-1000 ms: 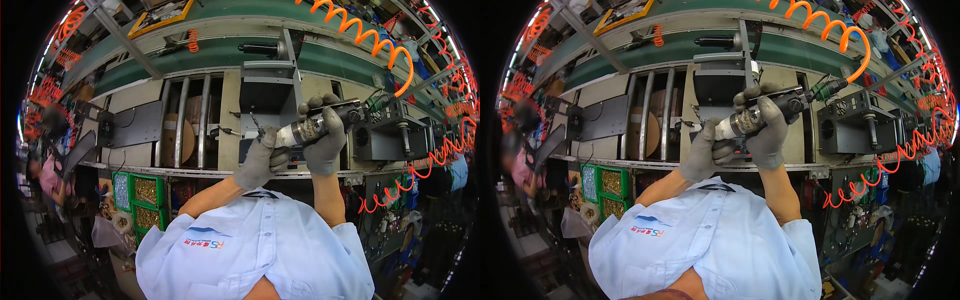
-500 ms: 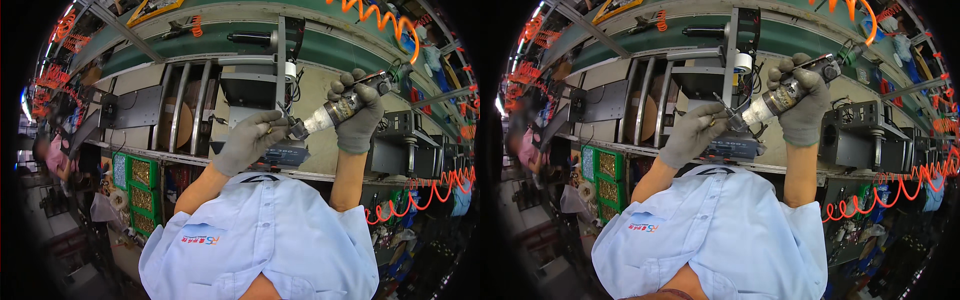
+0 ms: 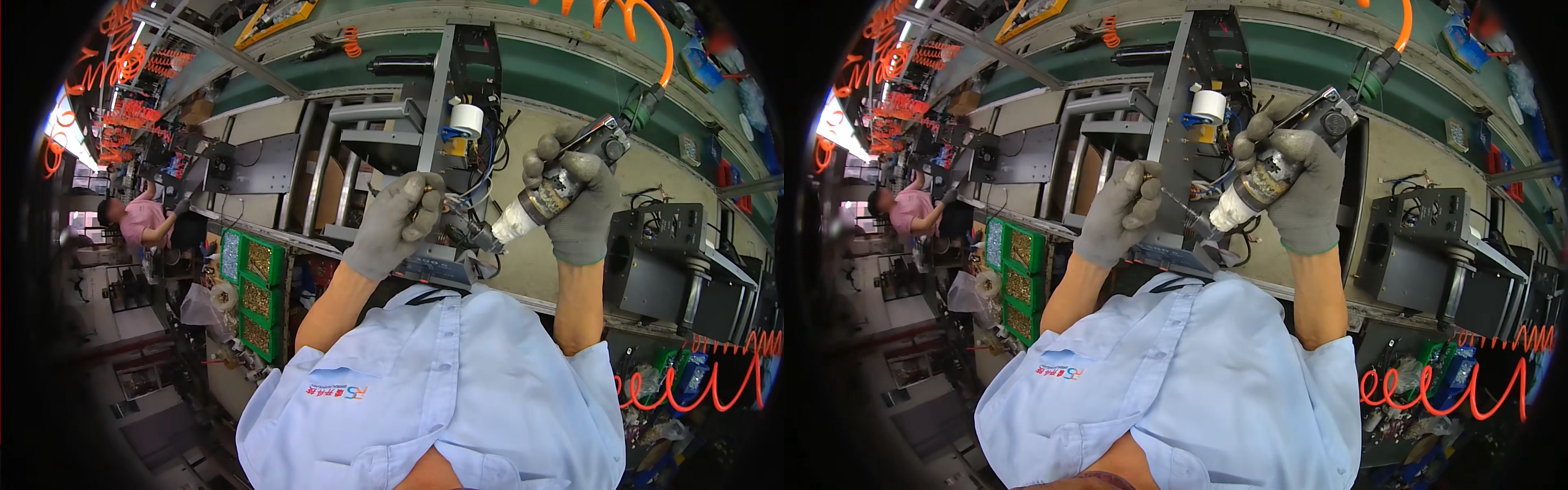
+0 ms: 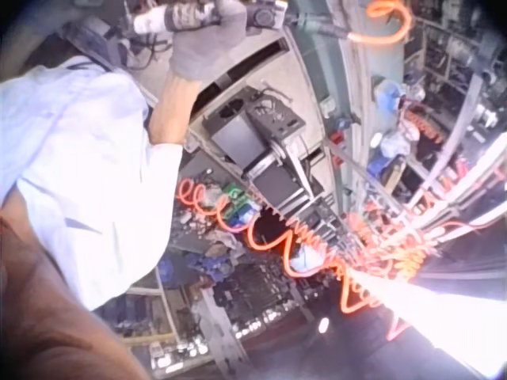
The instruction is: Assembling small metal components on a factory production line using manual placement and an electric screwdriver.
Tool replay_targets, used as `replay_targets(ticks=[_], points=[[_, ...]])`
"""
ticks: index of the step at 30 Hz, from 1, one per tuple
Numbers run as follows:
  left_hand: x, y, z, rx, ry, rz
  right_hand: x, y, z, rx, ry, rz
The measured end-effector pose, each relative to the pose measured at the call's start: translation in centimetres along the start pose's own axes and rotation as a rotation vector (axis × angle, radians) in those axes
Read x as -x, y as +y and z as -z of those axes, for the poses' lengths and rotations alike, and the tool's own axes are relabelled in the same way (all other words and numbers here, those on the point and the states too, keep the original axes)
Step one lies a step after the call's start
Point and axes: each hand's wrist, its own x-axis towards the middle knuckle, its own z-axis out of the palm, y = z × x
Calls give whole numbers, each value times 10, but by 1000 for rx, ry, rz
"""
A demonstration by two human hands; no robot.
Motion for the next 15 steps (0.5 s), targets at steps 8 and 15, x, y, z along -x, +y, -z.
replay_targets(ticks=[8,15], points=[[-18,4,-22,176,143,23,-4,-3,-4,6,55,24],[-20,4,-17,87,42,-33,-4,-2,-1,47,-11,61]])
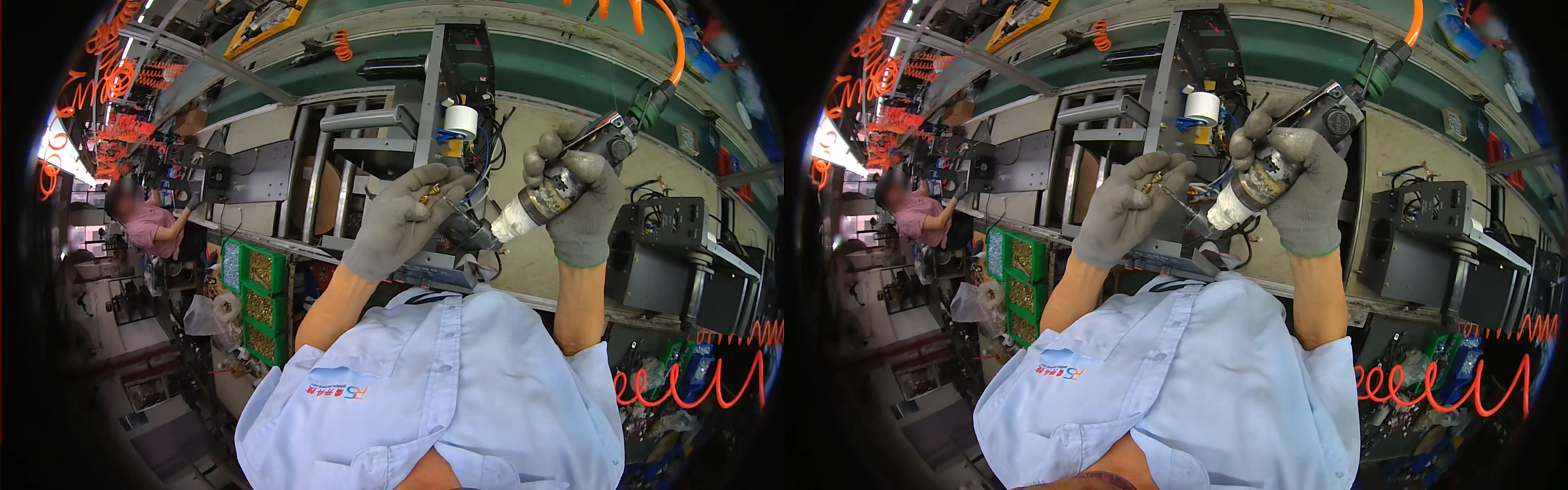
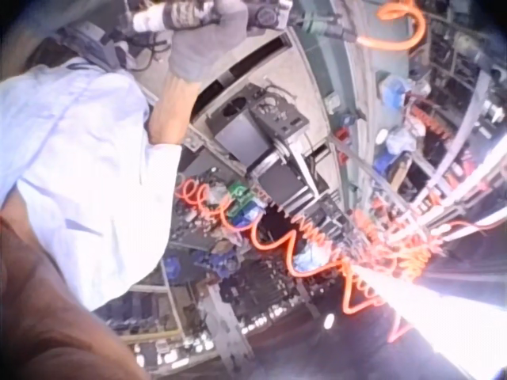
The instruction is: Assembling small metal components on a factory production line using manual placement and an electric screwdriver.
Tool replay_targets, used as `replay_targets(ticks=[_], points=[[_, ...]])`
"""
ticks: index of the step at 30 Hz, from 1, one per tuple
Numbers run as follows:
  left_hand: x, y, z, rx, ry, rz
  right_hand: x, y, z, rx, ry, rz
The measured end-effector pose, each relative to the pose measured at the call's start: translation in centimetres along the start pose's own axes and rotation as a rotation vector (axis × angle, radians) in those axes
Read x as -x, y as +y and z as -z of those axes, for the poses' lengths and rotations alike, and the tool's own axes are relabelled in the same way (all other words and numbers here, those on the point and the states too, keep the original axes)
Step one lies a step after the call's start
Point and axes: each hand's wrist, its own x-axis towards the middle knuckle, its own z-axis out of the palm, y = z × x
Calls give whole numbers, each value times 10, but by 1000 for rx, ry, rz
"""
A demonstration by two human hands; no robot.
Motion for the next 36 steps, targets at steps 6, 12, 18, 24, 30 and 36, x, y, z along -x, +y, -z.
replay_targets(ticks=[6,12,18,24,30,36], points=[[9,8,-6,-115,91,70,7,0,-10,0,-36,20],[19,8,13,-291,-13,35,13,1,-22,31,-63,20],[26,4,20,-353,3,1,17,2,-27,1,-46,11],[33,-1,7,-429,64,-12,19,6,-30,86,-80,35],[34,-5,6,-583,67,3,19,2,-24,92,-22,-12],[37,-6,-12,-859,247,-55,14,9,-11,-18,-15,-6]])
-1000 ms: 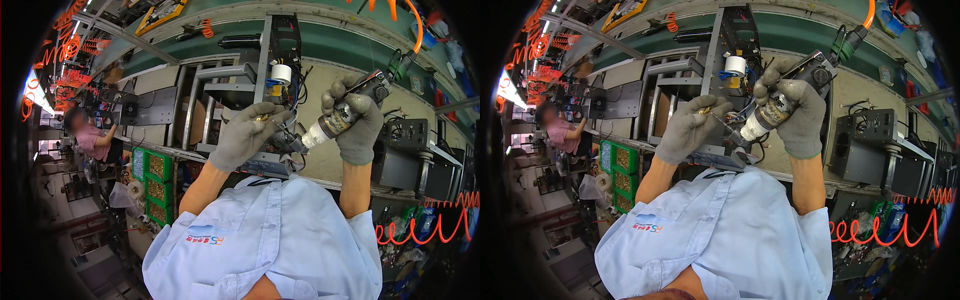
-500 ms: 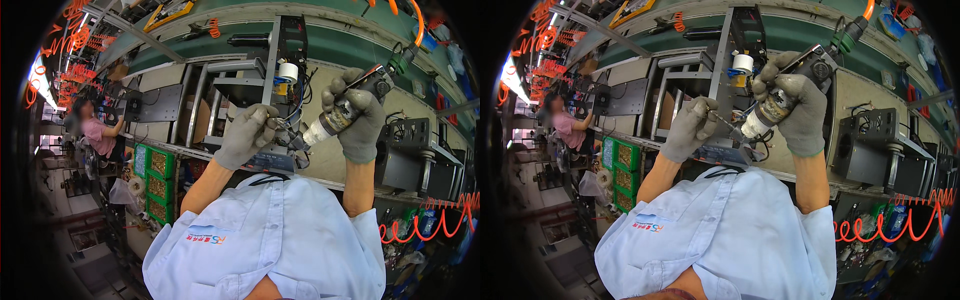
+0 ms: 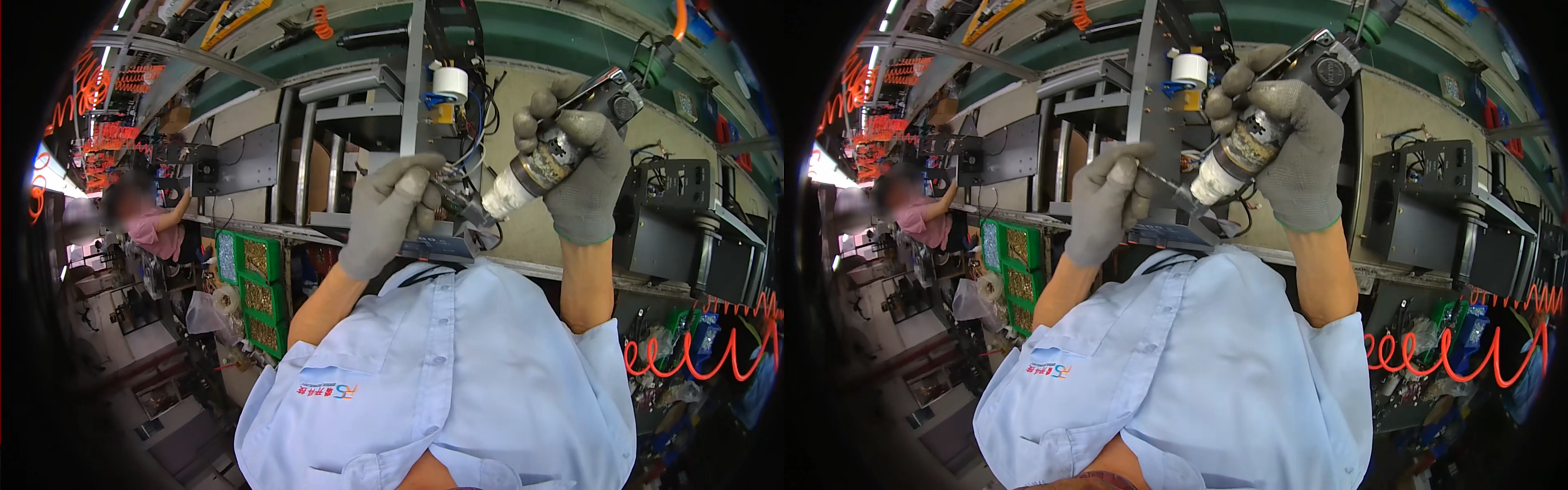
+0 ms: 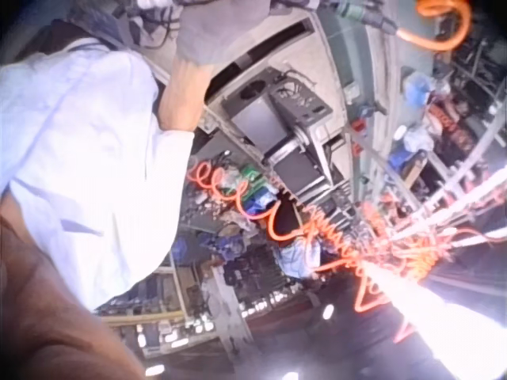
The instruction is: Assembling small metal components on a factory production line using manual placement and an electric screwdriver.
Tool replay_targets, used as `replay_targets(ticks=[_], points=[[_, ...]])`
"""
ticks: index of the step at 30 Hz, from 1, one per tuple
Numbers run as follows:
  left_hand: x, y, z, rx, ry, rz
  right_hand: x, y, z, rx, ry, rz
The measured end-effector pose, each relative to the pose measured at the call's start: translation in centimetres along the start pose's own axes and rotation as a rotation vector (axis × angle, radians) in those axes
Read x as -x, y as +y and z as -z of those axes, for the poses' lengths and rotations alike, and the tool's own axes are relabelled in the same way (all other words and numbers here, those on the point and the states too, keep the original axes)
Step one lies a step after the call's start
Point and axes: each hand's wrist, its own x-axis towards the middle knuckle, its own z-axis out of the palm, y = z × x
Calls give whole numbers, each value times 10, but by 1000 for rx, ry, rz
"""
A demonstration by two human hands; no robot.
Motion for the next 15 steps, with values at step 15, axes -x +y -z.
replay_targets(ticks=[15], points=[[-6,-35,67,-731,599,-253,-22,105,147,521,112,-262]])
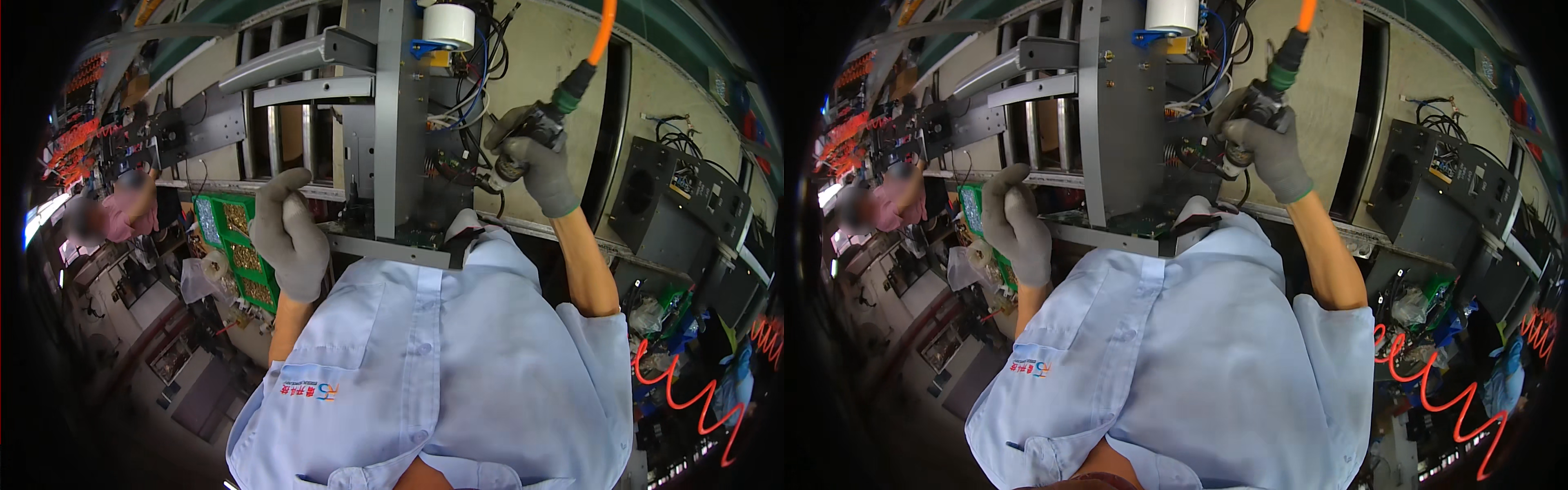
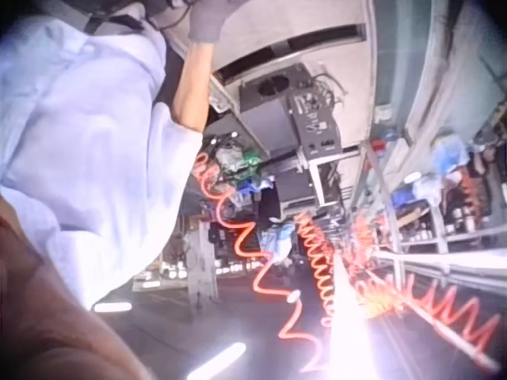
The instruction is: Assembling small metal components on a factory production line using manual placement and an electric screwdriver.
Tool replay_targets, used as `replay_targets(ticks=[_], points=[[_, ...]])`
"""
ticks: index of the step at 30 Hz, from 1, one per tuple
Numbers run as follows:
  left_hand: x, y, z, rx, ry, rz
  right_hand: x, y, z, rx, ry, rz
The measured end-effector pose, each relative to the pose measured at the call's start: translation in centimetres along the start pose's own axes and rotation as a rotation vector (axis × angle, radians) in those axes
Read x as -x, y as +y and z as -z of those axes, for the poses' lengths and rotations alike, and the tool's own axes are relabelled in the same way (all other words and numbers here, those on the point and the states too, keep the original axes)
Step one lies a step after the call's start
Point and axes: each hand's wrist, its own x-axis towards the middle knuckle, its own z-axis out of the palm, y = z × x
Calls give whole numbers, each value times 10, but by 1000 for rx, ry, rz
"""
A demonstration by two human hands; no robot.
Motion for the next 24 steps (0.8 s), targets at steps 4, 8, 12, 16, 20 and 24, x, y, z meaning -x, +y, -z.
replay_targets(ticks=[4,8,12,16,20,24], points=[[0,1,-3,33,70,72,-3,28,-6,-28,-133,-147],[1,4,-4,33,55,136,-3,41,-18,-189,-153,-280],[-1,4,-5,52,23,130,-4,52,-14,-184,-314,-323],[-1,5,-3,33,-8,144,1,50,-21,-227,-339,-390],[0,3,-2,15,-4,119,4,57,-21,-218,-396,-398],[1,4,-5,-21,24,101,9,63,-24,-172,-415,-413]])
